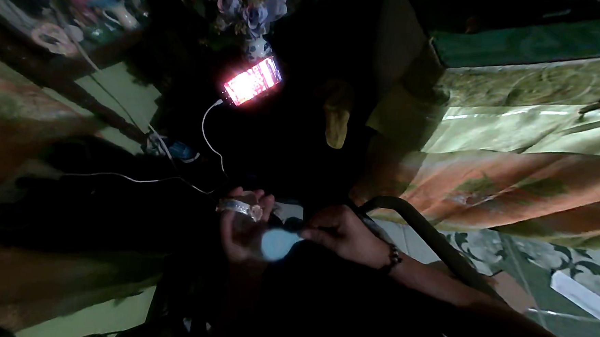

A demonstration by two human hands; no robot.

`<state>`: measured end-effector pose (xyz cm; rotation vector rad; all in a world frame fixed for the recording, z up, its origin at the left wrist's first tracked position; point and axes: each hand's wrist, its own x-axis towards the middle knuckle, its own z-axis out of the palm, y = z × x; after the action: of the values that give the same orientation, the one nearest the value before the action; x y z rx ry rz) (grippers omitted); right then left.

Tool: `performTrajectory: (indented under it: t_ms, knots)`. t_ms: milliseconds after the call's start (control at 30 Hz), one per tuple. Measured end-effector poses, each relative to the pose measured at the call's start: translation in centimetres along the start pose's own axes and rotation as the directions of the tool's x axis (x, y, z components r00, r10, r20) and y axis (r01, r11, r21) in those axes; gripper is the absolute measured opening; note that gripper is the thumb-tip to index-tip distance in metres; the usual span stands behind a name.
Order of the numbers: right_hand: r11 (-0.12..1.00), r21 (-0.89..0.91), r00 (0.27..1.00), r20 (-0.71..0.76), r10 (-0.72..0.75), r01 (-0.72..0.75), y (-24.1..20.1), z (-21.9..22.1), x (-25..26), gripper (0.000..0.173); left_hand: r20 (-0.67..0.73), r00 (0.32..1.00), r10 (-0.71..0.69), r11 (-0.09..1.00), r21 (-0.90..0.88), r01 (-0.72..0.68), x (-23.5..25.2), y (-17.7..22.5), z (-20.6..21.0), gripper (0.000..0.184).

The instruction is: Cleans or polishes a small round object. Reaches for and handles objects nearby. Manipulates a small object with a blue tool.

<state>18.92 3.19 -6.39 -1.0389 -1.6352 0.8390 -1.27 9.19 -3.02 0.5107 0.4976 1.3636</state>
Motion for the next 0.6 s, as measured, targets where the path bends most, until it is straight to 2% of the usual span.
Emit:
performTrajectory:
  t_ms: [67, 100, 233, 333, 400, 500, 600]
  knots:
    - [0.984, 0.172, 0.993, -0.099, 0.061, -0.043, -1.2, -0.6, 1.2, 0.025, -0.017, 0.999, 0.029, 0.992, 0.12, -0.026, -0.3, -0.8, 0.1, 0.03]
    - [0.979, 0.196, 0.988, -0.131, 0.078, -0.051, -1.4, -0.7, 1.6, 0.024, -0.039, 0.999, 0.034, 0.989, 0.143, -0.028, -0.4, -1.1, 0.5, 0.03]
    - [1.0, 0.005, 0.999, -0.044, -0.001, 0.001, 0.1, 0.3, 0.6, 0.031, 0.033, 0.999, 0.042, 0.997, 0.062, -0.044, -0.1, -0.9, 0.5, 0.032]
    - [0.995, -0.098, 1.0, 0.01, -0.023, 0.024, 0.8, -0.3, -0.1, 0.033, 0.01, 0.999, 0.043, 0.997, 0.064, -0.044, 0.0, -0.2, -0.2, 0.031]
    - [1.0, -0.009, 0.999, -0.031, 0.011, -0.011, 0.0, -0.5, 0.6, 0.031, 0.014, 0.999, 0.035, 0.998, 0.061, -0.036, 0.1, -0.5, -0.4, 0.032]
    - [0.981, 0.173, 0.985, -0.134, 0.112, -0.088, -1.1, -0.4, 1.9, 0.025, -0.084, 0.995, 0.059, 0.989, 0.141, -0.047, -0.1, -1.2, 1.1, 0.031]
    - [0.996, 0.09, 0.997, -0.078, 0.015, -0.007, 0.5, 1.0, 1.0, 0.03, -0.006, 0.999, 0.038, 0.997, 0.073, -0.038, 0.2, -0.7, 1.2, 0.035]
